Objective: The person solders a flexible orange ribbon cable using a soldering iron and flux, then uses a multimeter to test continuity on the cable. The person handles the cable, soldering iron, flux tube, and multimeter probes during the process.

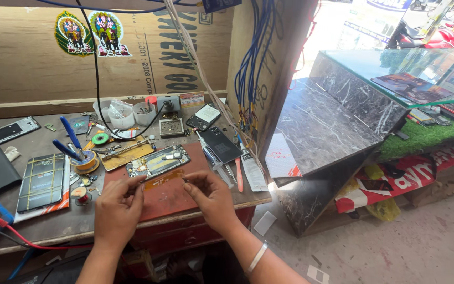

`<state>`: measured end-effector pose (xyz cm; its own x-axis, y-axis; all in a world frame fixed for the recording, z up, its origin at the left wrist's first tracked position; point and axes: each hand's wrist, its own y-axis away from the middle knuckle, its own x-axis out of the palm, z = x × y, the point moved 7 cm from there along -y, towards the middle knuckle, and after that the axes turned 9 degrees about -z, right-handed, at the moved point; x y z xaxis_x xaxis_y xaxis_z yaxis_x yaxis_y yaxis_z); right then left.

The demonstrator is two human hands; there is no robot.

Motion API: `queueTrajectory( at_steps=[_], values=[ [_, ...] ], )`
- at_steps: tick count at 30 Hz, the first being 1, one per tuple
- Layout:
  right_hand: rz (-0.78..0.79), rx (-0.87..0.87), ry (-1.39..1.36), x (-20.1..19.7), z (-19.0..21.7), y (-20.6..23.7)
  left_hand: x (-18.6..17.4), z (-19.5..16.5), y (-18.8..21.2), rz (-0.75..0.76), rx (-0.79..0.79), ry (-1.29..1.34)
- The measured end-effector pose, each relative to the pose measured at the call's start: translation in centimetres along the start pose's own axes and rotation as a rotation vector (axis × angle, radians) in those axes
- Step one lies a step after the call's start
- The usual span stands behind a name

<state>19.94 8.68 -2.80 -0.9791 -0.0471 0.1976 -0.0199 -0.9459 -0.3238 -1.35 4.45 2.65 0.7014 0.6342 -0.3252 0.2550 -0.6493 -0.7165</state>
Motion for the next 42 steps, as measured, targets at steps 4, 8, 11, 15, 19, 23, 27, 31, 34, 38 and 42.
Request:
queueTrajectory(
  at_steps=[4, 8, 11, 15, 19, 23, 27, 31, 34, 38, 42],
  values=[
    [0.018, -0.025, 0.035, 0.0, 0.1, 0.1, 0.2, 0.8, 0.1, 0.01, -0.075, 0.021],
    [0.039, -0.043, 0.037, 0.1, 0.0, 0.0, 0.2, 1.4, 0.2, 0.027, -0.121, 0.009],
    [0.042, -0.046, 0.057, 0.0, -0.1, -0.1, 0.4, 2.0, 0.4, 0.052, -0.201, 0.07],
    [0.045, -0.036, 0.018, 0.2, -0.2, -0.1, 0.4, 2.4, 0.5, 0.05, -0.233, 0.083],
    [0.059, -0.019, 0.024, 0.3, -0.1, 0.0, 0.5, 2.4, 0.5, 0.081, -0.228, 0.078],
    [0.071, -0.022, 0.02, 0.2, 0.1, 0.0, 0.6, 2.4, 0.5, 0.074, -0.231, 0.065],
    [0.068, -0.027, 0.027, 0.1, -0.1, -0.1, 0.4, 2.0, 0.4, 0.078, -0.193, 0.07],
    [0.066, -0.046, 0.016, 0.1, 0.0, -0.1, 0.4, 2.0, 0.5, 0.097, -0.2, 0.072],
    [0.055, -0.012, 0.002, 0.0, 0.2, -0.2, 0.4, 2.4, 0.4, 0.106, -0.209, 0.071],
    [0.083, -0.023, 0.039, -0.1, 1.5, -0.2, 0.5, 3.1, 0.5, 0.1, -0.208, 0.142],
    [0.103, -0.061, 0.085, 0.7, 3.1, -0.7, 1.1, 4.2, 0.7, 0.086, -0.222, 0.207]
  ],
)
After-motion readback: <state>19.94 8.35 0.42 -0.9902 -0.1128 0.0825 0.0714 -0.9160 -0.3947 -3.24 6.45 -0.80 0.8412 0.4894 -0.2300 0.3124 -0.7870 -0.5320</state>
